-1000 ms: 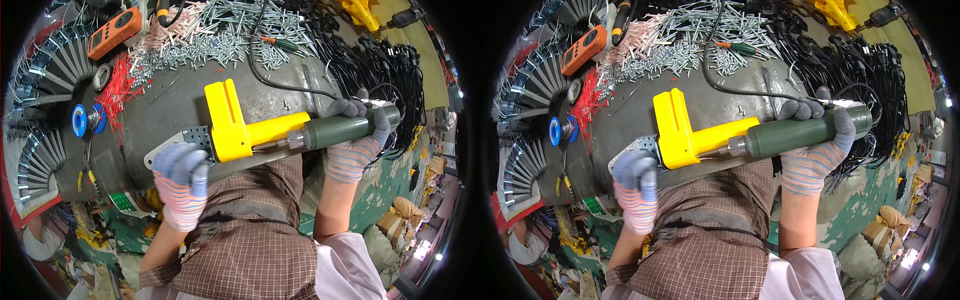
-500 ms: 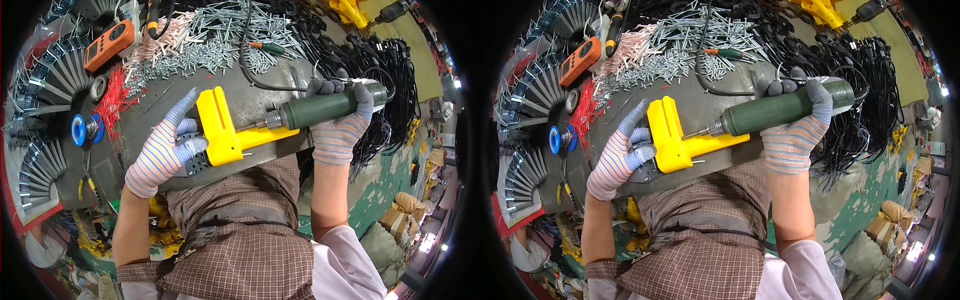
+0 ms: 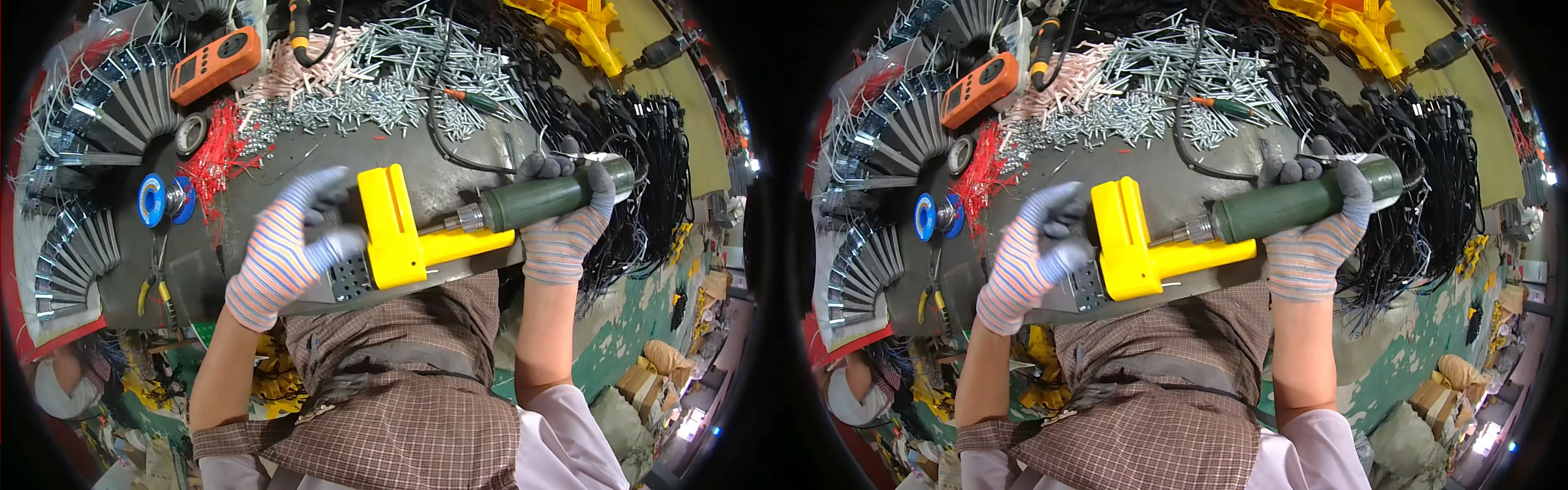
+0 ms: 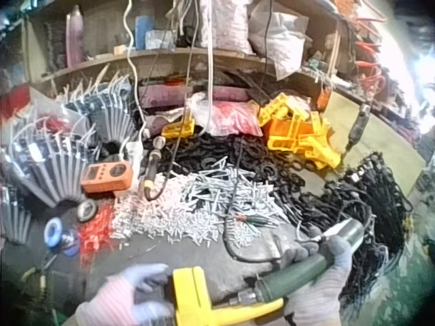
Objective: The person assembles and wires a yellow electronic housing by connecting wires and a circuit board with screws and connectors, using an electric screwdriver, pliers, and a soldering iron.
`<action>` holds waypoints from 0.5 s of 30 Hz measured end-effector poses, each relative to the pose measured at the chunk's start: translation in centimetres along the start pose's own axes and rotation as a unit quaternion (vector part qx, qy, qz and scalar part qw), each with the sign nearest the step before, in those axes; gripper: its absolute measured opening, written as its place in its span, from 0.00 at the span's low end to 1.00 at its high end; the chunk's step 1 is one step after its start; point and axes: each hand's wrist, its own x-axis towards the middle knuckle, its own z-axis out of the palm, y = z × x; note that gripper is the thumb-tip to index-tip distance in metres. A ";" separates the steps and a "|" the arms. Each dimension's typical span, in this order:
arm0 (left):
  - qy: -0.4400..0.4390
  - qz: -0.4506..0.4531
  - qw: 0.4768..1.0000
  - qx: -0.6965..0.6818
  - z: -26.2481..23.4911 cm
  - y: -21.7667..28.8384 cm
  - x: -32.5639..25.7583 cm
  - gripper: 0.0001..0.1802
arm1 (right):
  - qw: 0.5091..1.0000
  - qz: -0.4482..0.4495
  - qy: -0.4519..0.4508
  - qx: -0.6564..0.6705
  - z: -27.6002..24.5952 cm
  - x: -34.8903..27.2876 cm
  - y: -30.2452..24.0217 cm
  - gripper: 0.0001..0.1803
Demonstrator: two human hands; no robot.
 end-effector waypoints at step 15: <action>0.140 0.133 0.690 0.698 -4.4 -1.2 7.8 0.11 | 1.000 0.000 -0.009 -0.010 0.5 -0.1 0.2 0.19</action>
